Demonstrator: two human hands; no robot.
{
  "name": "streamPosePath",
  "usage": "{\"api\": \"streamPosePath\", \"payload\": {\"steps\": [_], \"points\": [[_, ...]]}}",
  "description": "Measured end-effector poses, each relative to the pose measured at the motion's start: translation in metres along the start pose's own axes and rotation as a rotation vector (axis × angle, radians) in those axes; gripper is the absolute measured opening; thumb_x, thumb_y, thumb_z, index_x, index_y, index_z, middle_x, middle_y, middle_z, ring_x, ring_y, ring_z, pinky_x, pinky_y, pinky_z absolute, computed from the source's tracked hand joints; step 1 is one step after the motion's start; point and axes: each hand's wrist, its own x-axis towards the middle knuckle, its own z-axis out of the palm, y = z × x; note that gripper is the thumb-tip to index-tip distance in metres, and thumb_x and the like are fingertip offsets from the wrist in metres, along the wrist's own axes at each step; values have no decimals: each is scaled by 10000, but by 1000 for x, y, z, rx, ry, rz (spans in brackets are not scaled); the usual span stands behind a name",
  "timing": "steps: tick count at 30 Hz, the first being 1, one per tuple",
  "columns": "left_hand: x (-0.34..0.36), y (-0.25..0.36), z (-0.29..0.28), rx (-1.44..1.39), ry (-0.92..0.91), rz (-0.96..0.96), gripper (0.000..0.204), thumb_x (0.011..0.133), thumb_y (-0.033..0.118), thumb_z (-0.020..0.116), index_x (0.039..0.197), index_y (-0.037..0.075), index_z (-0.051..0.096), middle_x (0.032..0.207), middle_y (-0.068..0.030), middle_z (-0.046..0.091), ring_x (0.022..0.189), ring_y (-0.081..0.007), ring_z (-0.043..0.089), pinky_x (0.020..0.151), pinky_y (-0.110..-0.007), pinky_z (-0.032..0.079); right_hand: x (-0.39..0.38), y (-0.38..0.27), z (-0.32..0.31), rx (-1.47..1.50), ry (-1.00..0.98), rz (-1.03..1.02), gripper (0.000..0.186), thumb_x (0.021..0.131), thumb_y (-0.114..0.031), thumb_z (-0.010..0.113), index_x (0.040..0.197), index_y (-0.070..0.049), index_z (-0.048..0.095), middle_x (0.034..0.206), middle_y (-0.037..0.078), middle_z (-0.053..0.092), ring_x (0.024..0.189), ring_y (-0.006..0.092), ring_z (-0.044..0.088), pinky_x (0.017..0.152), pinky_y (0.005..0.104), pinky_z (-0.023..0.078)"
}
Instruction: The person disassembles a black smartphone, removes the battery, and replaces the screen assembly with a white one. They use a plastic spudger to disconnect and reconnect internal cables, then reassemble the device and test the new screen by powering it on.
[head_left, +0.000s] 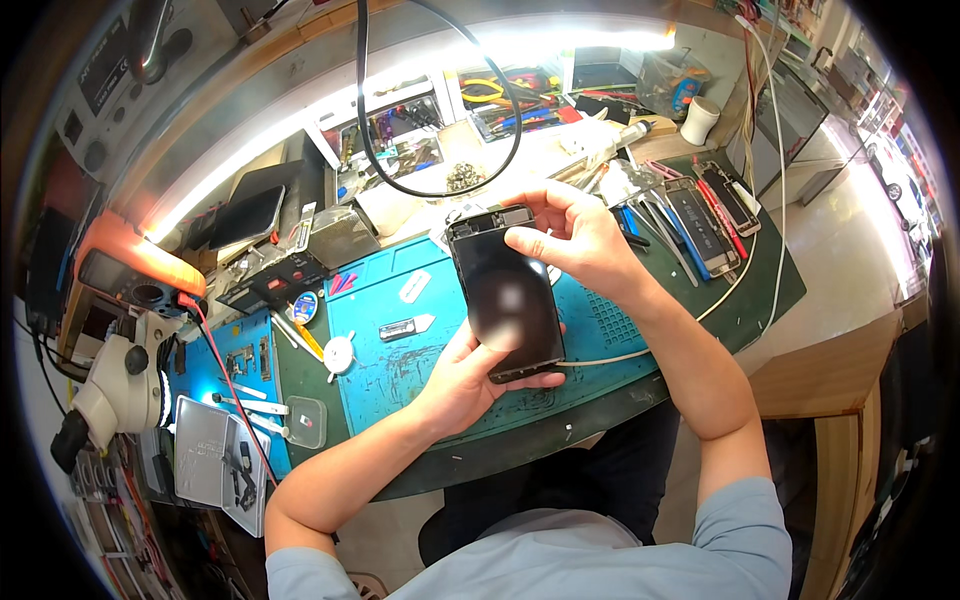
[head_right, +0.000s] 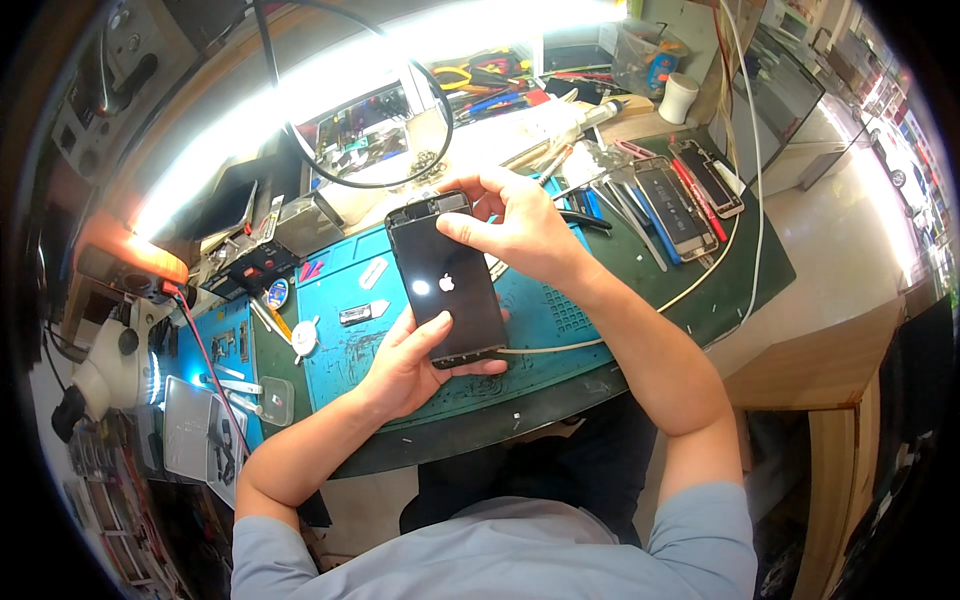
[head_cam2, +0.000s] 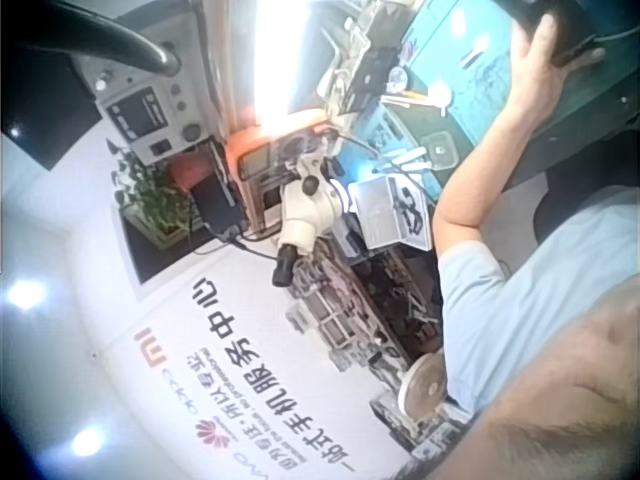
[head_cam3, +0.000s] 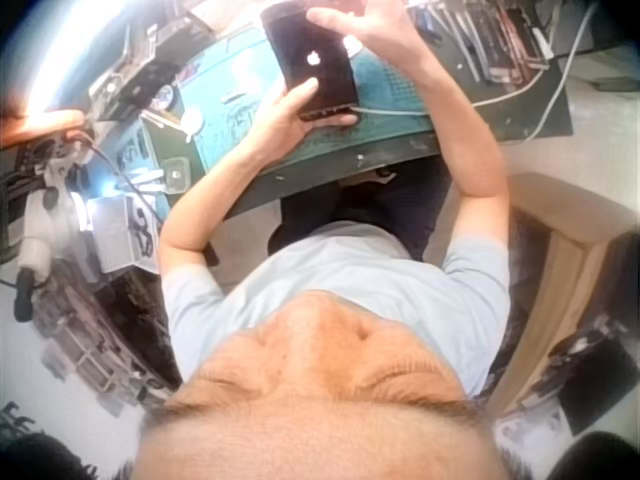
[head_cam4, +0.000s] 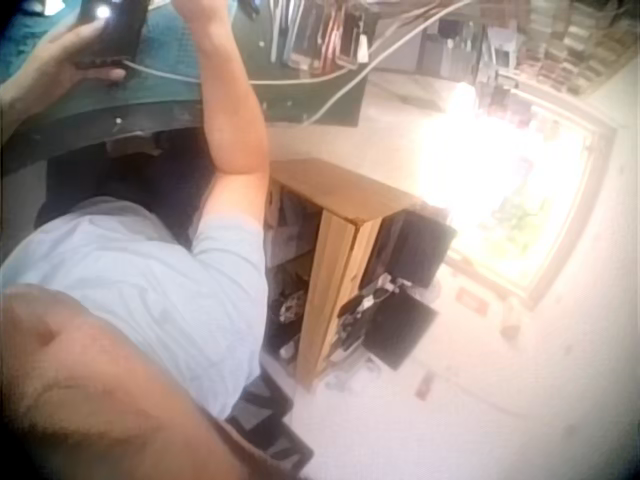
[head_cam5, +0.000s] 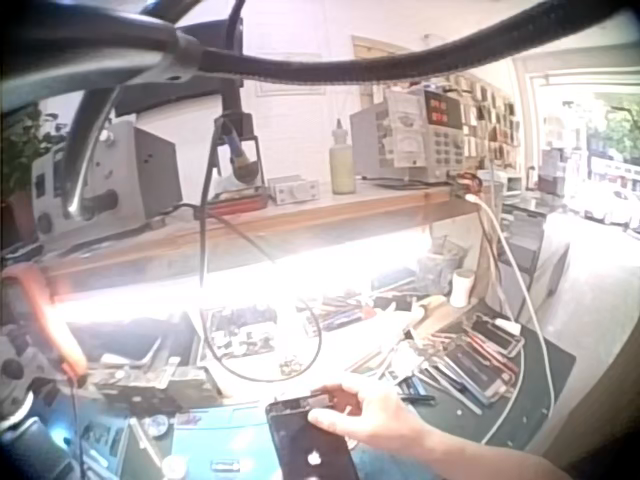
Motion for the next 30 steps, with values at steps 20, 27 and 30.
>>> {"api": "streamPosePath", "payload": {"steps": [20,27,30], "points": [[2,-4,-4,13,-8,-6,594,1055,141,643,1563,136,335,1486,-167,523,1381,-303,554,1060,-551,580,1,8,1,33,-12,-39,442,929,-140,812,1322,-12,655,1069,3,697,863,38,590,785,225,517],[2,-4,-4,23,-26,0,582,1060,102,617,1556,130,312,1473,-136,529,1362,-252,559,1087,-551,565,0,5,0,50,-8,-50,368,938,-121,810,1247,-12,642,1071,15,680,917,48,614,817,228,523],[1,-4,-3,6,-1,14,585,1053,132,641,1558,130,344,1496,-166,516,1377,-300,557,1067,-553,572,-2,1,0,44,10,-39,319,950,-96,797,1206,-17,624,1069,19,661,957,52,636,833,229,534]]}}
